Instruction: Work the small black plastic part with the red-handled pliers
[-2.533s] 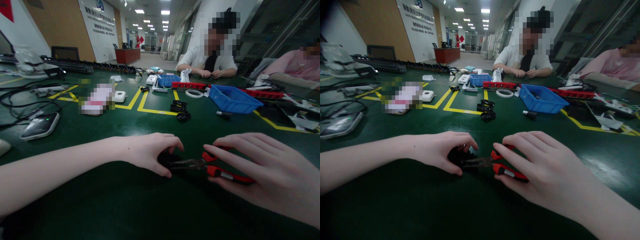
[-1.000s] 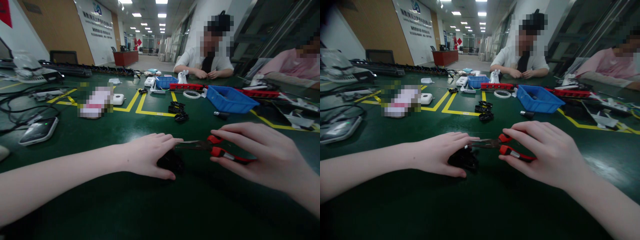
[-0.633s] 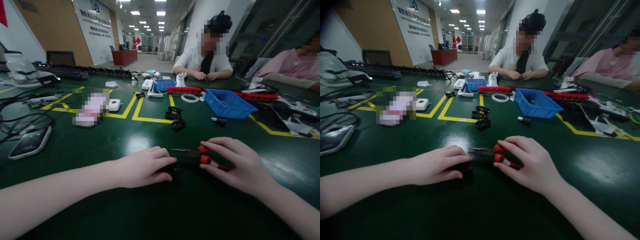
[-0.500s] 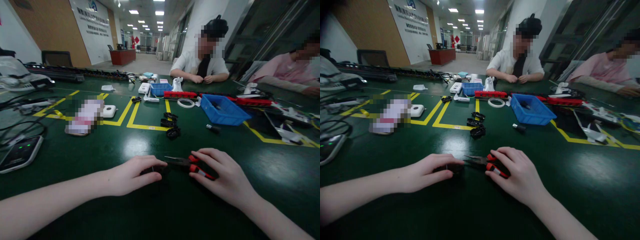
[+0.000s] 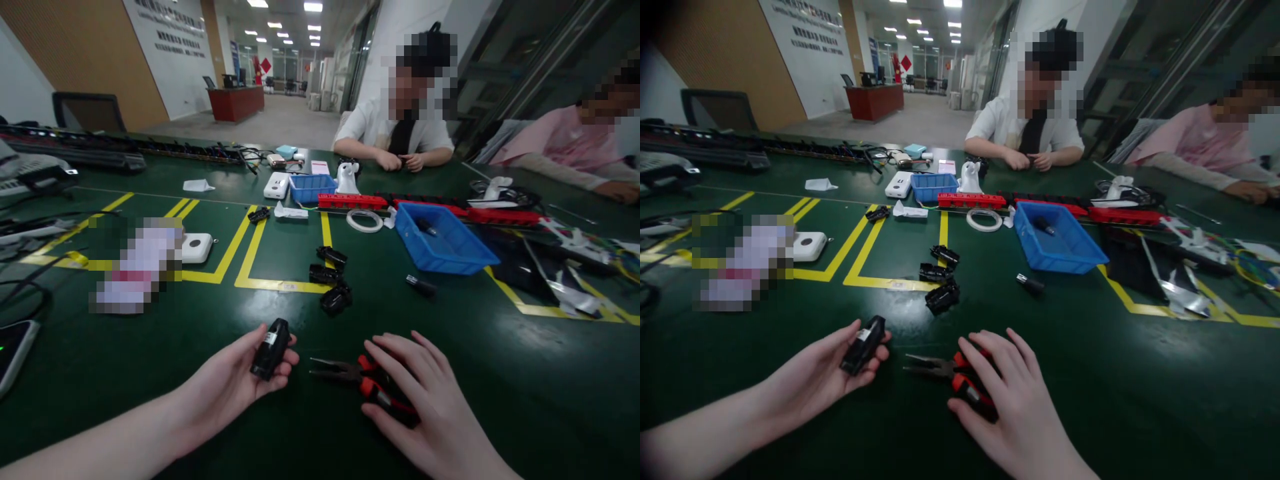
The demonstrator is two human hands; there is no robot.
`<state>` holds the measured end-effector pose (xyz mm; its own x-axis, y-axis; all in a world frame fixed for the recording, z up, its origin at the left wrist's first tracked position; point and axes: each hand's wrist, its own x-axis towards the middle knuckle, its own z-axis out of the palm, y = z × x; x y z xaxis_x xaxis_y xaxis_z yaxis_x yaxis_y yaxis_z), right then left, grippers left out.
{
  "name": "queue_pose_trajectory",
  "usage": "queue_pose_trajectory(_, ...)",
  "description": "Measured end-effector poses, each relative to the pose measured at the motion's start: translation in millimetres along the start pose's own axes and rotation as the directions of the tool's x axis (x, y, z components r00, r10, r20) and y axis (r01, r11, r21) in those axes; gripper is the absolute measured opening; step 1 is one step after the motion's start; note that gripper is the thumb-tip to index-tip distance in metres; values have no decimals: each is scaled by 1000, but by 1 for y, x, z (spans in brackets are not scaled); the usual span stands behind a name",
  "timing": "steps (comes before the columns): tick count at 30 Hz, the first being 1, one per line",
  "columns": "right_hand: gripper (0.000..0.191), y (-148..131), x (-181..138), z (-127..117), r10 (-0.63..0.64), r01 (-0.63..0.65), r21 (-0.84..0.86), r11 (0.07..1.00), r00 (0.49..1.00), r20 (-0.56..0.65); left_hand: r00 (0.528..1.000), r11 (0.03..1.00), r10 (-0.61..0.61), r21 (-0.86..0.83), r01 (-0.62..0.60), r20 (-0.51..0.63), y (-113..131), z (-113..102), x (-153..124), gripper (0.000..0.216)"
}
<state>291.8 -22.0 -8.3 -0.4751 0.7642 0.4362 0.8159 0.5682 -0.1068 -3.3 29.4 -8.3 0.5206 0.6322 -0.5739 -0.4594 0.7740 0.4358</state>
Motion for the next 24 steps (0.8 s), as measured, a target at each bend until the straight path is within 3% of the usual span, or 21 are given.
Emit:
queue_pose_trajectory(3,41,-23,8,-3,-156,162,56,985,984,-89,999,999,21,-43,-22,-27,-6,9,-7,30)
queue_pose_trajectory(8,24,-70,40,6,-258,278,177,944,958,-126,996,989,62,-139,-53,64,-16,21,-20,36)
queue_pose_trajectory(11,18,-81,57,17,-370,390,79,917,909,-193,989,983,131,-140,-121,63,-17,26,-26,39)
queue_pose_trajectory(14,16,-84,64,24,-419,423,-25,906,887,-193,981,970,190,-157,-183,28,-18,28,-30,40)
queue_pose_trajectory(17,16,-89,64,28,-370,377,8,926,912,-178,985,975,166,-153,-158,38,-20,28,-29,43)
queue_pose_trajectory(20,13,-98,61,36,-136,161,128,979,973,-186,982,977,178,-127,-169,60,-25,27,-26,40)
queue_pose_trajectory(24,13,-104,59,50,91,-60,380,923,994,-64,976,969,217,-118,-219,-27,-32,27,-23,36)
